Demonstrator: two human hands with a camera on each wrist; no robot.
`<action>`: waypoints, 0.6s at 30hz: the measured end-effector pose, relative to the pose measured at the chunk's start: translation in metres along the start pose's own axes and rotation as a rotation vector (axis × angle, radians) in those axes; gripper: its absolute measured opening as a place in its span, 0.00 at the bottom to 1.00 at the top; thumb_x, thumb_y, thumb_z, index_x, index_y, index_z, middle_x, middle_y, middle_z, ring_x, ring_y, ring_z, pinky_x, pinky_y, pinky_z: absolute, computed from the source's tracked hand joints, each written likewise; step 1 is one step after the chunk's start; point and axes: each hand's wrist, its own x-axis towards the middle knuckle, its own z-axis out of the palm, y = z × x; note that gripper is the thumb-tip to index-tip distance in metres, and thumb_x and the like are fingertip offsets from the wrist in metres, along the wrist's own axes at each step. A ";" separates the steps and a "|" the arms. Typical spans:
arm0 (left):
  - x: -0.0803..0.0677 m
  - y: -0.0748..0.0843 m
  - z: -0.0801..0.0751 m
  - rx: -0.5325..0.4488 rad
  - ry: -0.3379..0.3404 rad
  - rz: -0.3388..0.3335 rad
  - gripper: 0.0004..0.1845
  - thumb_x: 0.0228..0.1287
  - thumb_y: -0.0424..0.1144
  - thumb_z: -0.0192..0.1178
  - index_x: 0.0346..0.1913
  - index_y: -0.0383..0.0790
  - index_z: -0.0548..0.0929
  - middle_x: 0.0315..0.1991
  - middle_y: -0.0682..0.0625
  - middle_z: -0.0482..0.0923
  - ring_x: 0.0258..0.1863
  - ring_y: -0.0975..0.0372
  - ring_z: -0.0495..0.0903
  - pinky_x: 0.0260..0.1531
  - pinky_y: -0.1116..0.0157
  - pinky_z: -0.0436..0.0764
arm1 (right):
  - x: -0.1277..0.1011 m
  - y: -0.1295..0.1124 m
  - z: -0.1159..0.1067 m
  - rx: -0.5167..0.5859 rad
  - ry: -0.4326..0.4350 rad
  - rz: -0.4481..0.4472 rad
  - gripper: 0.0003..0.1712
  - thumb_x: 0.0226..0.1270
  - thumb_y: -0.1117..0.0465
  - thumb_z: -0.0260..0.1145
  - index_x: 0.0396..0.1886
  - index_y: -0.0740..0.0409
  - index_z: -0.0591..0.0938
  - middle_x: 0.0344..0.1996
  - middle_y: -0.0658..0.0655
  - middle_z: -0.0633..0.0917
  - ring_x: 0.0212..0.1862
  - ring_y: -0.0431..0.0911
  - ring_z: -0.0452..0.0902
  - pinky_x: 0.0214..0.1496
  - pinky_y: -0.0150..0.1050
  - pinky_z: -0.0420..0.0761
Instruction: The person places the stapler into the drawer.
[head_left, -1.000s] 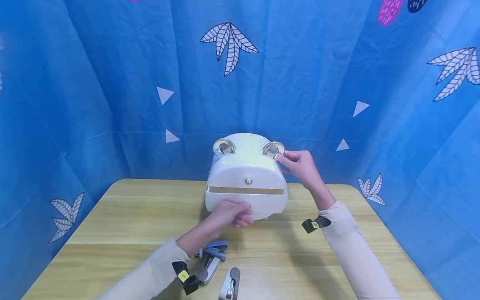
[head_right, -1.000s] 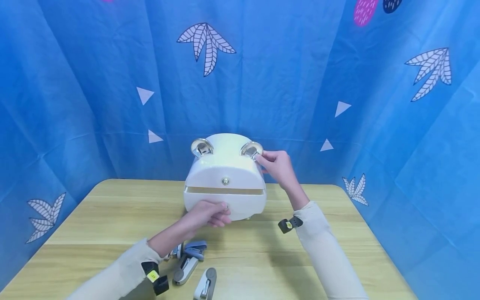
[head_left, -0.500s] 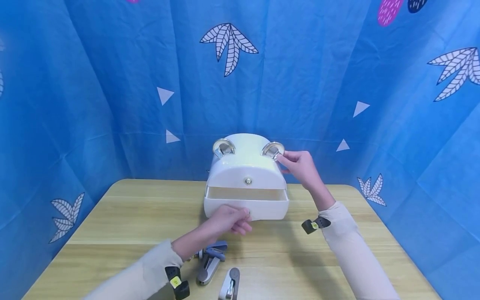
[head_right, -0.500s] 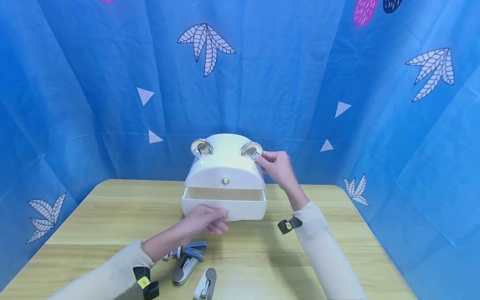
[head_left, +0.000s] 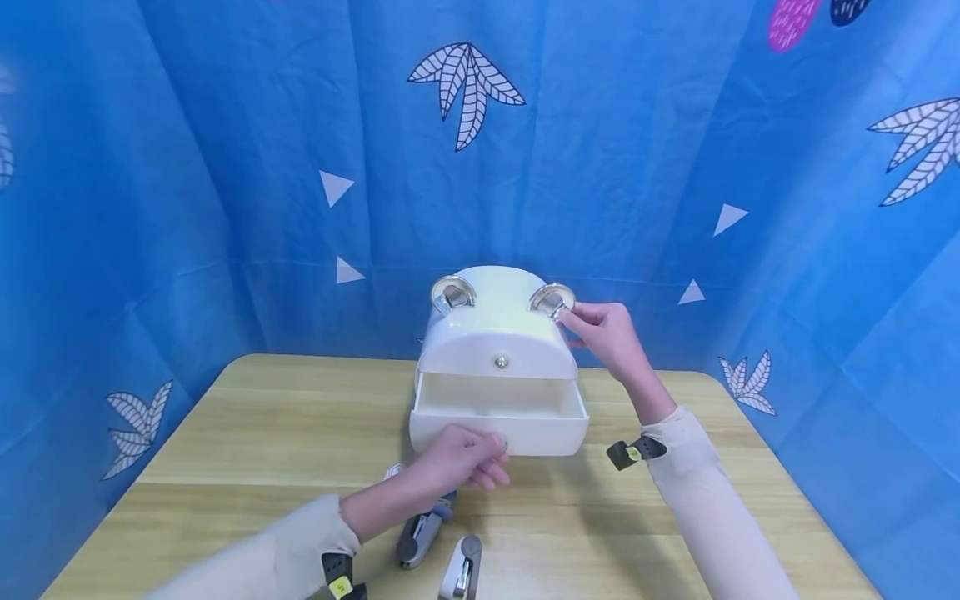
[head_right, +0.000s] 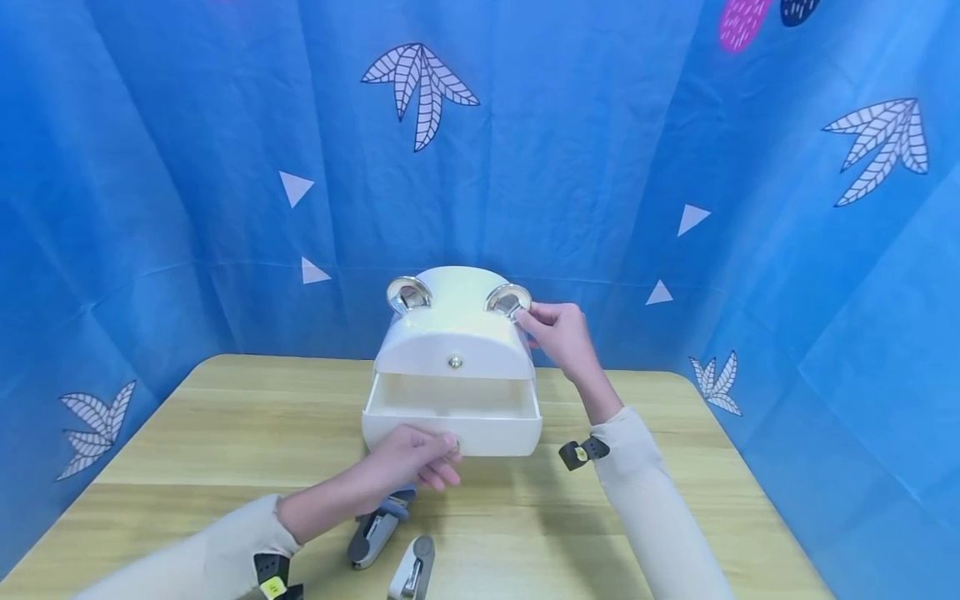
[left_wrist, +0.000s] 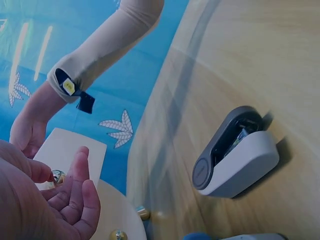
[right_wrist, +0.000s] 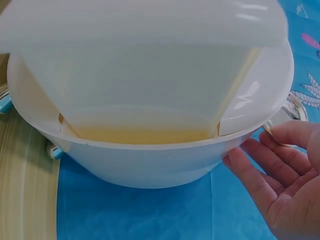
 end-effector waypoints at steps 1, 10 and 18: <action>-0.001 0.000 0.001 -0.001 -0.003 0.006 0.22 0.75 0.52 0.56 0.43 0.35 0.88 0.31 0.45 0.90 0.28 0.61 0.87 0.39 0.61 0.85 | 0.000 0.000 -0.001 -0.003 0.002 0.000 0.23 0.74 0.53 0.66 0.61 0.62 0.83 0.58 0.64 0.85 0.62 0.56 0.80 0.53 0.50 0.86; -0.008 0.000 0.003 -0.004 -0.014 -0.010 0.21 0.76 0.51 0.55 0.43 0.36 0.88 0.31 0.46 0.90 0.28 0.63 0.86 0.43 0.57 0.86 | -0.001 0.000 -0.001 -0.025 -0.001 -0.014 0.23 0.74 0.53 0.66 0.61 0.62 0.83 0.58 0.65 0.85 0.62 0.58 0.80 0.54 0.52 0.85; -0.015 0.000 0.004 0.015 -0.017 -0.007 0.21 0.76 0.52 0.55 0.42 0.37 0.87 0.31 0.46 0.90 0.27 0.63 0.86 0.40 0.59 0.86 | -0.002 0.000 -0.001 -0.032 -0.004 -0.013 0.23 0.74 0.53 0.66 0.62 0.62 0.83 0.59 0.65 0.85 0.63 0.58 0.80 0.54 0.51 0.85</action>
